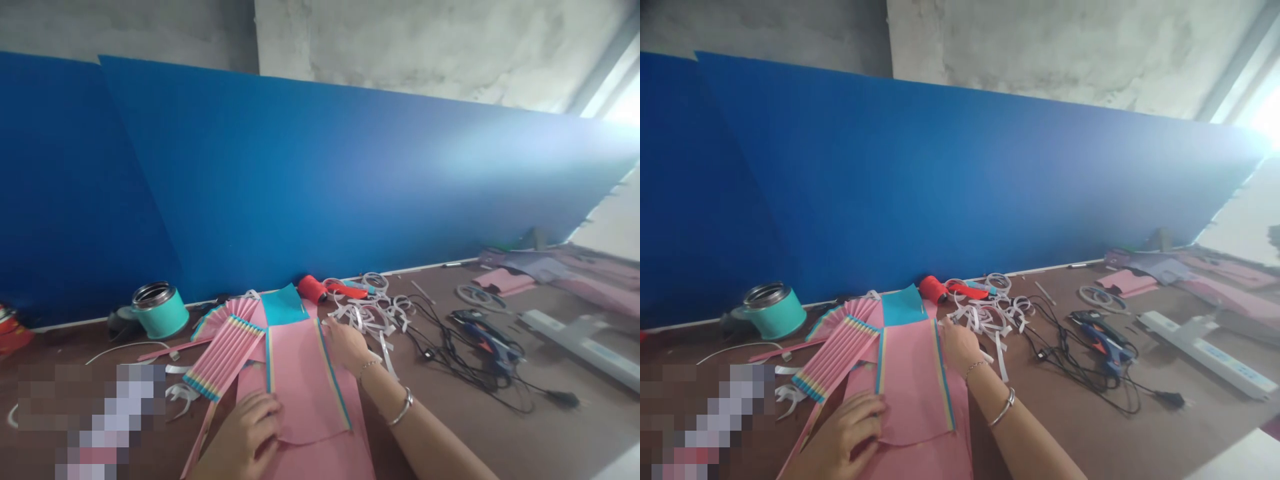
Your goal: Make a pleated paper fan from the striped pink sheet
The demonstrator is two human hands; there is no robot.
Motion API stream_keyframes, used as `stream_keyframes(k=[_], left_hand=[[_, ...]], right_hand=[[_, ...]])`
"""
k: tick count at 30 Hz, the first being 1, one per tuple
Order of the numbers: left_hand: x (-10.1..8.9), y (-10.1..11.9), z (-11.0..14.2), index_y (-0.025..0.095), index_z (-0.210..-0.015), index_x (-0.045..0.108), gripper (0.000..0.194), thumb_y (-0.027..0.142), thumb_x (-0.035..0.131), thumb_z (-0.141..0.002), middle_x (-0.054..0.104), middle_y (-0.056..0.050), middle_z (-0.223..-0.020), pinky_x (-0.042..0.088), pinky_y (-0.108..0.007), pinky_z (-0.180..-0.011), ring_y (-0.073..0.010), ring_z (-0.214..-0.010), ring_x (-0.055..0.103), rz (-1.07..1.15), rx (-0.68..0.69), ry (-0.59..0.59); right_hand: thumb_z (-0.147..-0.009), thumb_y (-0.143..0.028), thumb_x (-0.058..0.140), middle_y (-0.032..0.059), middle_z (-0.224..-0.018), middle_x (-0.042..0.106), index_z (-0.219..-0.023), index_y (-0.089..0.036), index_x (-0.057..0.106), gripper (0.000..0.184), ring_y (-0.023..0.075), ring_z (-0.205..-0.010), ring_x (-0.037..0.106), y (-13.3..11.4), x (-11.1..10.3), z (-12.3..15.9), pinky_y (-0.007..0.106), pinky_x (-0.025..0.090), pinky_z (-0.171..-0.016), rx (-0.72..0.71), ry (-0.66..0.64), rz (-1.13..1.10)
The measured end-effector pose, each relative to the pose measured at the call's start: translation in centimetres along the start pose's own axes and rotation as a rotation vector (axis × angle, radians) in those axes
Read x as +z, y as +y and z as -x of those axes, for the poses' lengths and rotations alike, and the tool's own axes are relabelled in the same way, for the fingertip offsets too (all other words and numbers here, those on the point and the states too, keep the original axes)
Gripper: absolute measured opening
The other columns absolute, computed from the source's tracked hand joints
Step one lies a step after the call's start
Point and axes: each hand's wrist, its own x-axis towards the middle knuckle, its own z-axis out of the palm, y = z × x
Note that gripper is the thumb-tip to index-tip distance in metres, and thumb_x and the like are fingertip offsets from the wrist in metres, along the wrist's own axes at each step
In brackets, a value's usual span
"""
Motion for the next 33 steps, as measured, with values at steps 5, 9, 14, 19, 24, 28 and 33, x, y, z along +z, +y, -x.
stream_keyframes(k=[5, 9, 14, 19, 24, 28, 33], left_hand=[[-0.3, 0.1, -0.2, 0.022, -0.077, 0.062, 0.015, 0.008, 0.06, -0.071, 0.07, -0.005, -0.104, 0.051, -0.033, -0.092, -0.022, -0.1, 0.064, -0.002, 0.005, -0.033], [-0.9, 0.7, -0.5, 0.022, -0.078, 0.063, 0.004, 0.023, 0.067, -0.077, 0.07, -0.006, -0.101, 0.051, -0.034, -0.092, -0.0217, -0.096, 0.065, 0.04, 0.005, -0.035], [-0.8, 0.6, -0.2, 0.023, -0.082, 0.067, 0.004, 0.024, 0.064, -0.079, 0.068, -0.007, -0.104, 0.051, -0.035, -0.09, -0.0227, -0.099, 0.063, 0.112, -0.036, -0.006], [-0.1, -0.2, 0.5, 0.024, -0.099, 0.067, 0.026, 0.013, 0.06, -0.077, 0.064, -0.007, -0.115, 0.047, -0.039, -0.097, -0.0237, -0.111, 0.058, 0.191, -0.186, -0.032], [-0.1, -0.4, 0.5, 0.023, -0.099, 0.066, 0.027, 0.02, 0.07, -0.073, 0.059, -0.01, -0.126, 0.045, -0.044, -0.1, -0.0281, -0.118, 0.053, 0.204, -0.294, -0.08], [0.0, -0.5, 0.5, 0.023, -0.103, 0.065, 0.033, 0.033, 0.073, -0.073, 0.06, -0.01, -0.126, 0.044, -0.047, -0.1, -0.0296, -0.119, 0.053, 0.194, -0.311, -0.086], [0.2, -0.9, 0.6, 0.023, -0.108, 0.062, 0.048, 0.039, 0.078, -0.066, 0.057, -0.011, -0.129, 0.042, -0.049, -0.1, -0.0328, -0.121, 0.05, 0.206, -0.357, -0.056]], right_hand=[[-0.092, -0.03, 0.042, 0.0203, -0.09, 0.069, -0.138, -0.002, 0.028, 0.056, 0.0293, -0.086, 0.067, 0.0, -0.8, 0.3, 0.034, 0.045, -0.068, 0.097, 0.005, -0.051], [-0.076, -0.003, 0.038, 0.0172, -0.095, 0.067, -0.145, -0.004, 0.017, 0.072, 0.0247, -0.086, 0.064, 0.5, -1.1, 0.8, 0.034, 0.045, -0.075, -0.011, 0.115, -0.259], [-0.074, -0.011, 0.037, 0.0066, -0.085, 0.063, -0.106, -0.017, 0.057, 0.038, 0.02, -0.081, 0.063, 0.0, -1.0, 1.0, 0.039, 0.05, -0.081, -0.16, 0.124, -1.008], [-0.065, -0.011, 0.045, 0.0048, -0.085, 0.063, -0.083, -0.02, 0.053, 0.022, 0.021, -0.095, 0.066, -1.7, -0.7, 2.3, 0.041, 0.048, -0.096, -0.062, -0.173, -1.698], [-0.07, -0.014, 0.059, 0.0052, -0.094, 0.066, -0.088, -0.02, 0.047, 0.022, 0.0139, -0.084, 0.068, -3.5, -0.6, 4.4, 0.024, 0.054, -0.076, 0.01, -0.552, -1.893], [-0.083, -0.056, 0.047, 0.0068, -0.076, 0.07, -0.082, -0.022, 0.037, 0.035, 0.0129, -0.051, 0.063, -5.0, -0.5, 5.4, 0.017, 0.039, -0.04, 0.014, -0.81, -1.68], [-0.086, -0.058, 0.036, -0.0034, -0.056, 0.055, -0.086, -0.023, 0.044, 0.036, 0.0135, -0.05, 0.052, -6.1, 1.1, 6.2, 0.02, 0.033, -0.044, -0.109, -0.534, -1.427]])
